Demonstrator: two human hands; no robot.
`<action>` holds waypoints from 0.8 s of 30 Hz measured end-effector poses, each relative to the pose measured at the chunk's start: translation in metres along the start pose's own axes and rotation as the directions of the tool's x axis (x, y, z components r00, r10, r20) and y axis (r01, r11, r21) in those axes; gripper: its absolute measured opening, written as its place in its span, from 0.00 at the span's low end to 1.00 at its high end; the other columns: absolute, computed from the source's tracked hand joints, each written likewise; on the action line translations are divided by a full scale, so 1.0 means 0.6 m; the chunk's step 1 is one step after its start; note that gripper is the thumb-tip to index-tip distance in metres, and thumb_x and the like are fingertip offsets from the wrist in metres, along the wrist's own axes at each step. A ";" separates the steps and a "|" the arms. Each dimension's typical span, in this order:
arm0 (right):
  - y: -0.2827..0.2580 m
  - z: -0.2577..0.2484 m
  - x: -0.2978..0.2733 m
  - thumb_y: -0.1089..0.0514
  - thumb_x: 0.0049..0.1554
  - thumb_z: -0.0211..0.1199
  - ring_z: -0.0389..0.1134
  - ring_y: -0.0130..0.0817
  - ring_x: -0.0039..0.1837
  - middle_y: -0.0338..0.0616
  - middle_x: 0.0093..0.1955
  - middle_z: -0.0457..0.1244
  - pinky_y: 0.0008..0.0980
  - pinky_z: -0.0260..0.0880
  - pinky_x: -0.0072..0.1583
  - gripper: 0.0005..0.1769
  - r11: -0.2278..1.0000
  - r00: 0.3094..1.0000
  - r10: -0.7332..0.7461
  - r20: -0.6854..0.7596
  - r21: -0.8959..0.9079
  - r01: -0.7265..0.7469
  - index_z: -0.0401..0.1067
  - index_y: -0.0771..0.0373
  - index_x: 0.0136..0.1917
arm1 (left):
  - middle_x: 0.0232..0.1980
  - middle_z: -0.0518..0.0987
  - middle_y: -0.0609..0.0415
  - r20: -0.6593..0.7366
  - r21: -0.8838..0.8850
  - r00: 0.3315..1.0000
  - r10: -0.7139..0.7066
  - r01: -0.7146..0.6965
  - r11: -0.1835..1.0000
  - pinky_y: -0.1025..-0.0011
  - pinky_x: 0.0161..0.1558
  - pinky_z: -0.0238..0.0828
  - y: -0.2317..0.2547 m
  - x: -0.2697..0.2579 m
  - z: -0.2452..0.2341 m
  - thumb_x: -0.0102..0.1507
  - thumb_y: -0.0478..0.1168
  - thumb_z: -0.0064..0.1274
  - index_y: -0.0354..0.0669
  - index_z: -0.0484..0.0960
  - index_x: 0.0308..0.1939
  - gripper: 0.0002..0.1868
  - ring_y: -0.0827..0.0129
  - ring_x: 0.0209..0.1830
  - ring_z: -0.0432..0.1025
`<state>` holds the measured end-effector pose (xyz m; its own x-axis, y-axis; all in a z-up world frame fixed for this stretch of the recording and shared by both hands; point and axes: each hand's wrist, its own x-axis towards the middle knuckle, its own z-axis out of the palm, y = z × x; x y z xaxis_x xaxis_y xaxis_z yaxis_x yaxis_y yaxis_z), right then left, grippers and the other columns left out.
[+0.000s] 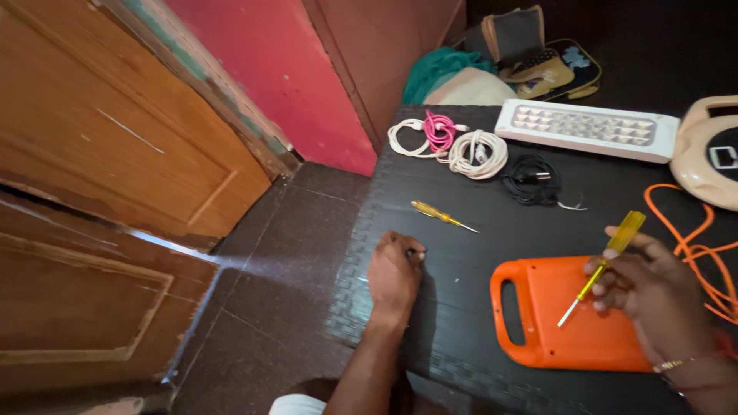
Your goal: The person uses a screwdriver to disassemble an orange extension cord reel and a white LED light bar, removing screws and opening the cases to handle internal components on a table.
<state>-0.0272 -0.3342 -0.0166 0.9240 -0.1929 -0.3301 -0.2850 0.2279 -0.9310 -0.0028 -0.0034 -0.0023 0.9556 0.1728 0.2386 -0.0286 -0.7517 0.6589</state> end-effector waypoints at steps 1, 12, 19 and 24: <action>-0.003 -0.001 -0.002 0.62 0.64 0.52 0.64 0.34 0.39 0.54 0.45 0.66 0.34 0.67 0.38 0.23 0.999 1.000 0.003 0.006 0.041 -0.003 0.62 0.66 0.72 | 0.41 0.80 0.50 -0.013 -0.003 0.999 0.030 -0.030 1.000 0.59 0.44 0.73 -0.001 0.000 0.000 0.53 0.29 0.61 0.42 0.86 0.34 0.07 0.53 0.43 0.77; -0.030 -0.007 -0.013 0.52 0.65 0.49 0.46 0.22 0.27 0.31 0.27 0.46 0.25 0.47 0.29 0.15 0.946 0.965 0.167 0.203 0.243 -0.215 0.68 0.63 0.58 | 0.42 0.80 0.47 -0.072 -0.058 0.981 0.180 -0.184 0.981 0.56 0.46 0.71 0.032 -0.005 0.004 0.57 0.27 0.57 0.38 0.82 0.36 0.05 0.49 0.45 0.75; -0.054 0.040 -0.035 0.54 0.64 0.50 0.44 0.22 0.27 0.32 0.29 0.45 0.25 0.43 0.29 0.14 0.944 0.940 0.327 0.100 0.007 -0.329 0.69 0.64 0.57 | 0.43 0.82 0.48 -0.094 -0.092 0.981 0.171 -0.180 0.979 0.60 0.50 0.73 0.005 0.014 0.003 0.55 0.26 0.58 0.41 0.84 0.38 0.09 0.52 0.45 0.77; -0.055 0.055 -0.040 0.52 0.65 0.55 0.44 0.23 0.27 0.35 0.30 0.47 0.26 0.41 0.28 0.14 0.923 0.925 0.371 0.086 -0.150 -0.356 0.70 0.65 0.55 | 0.41 0.81 0.47 0.048 -0.100 0.997 0.062 -0.057 0.993 0.61 0.48 0.73 0.036 -0.007 0.009 0.52 0.32 0.66 0.40 0.86 0.35 0.08 0.53 0.44 0.77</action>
<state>-0.0317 -0.3058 0.0269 0.7709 -0.0117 -0.6368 -0.6297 0.1357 -0.7648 -0.0061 -0.0238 0.0067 0.9650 0.0953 0.2444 -0.1118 -0.6932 0.7121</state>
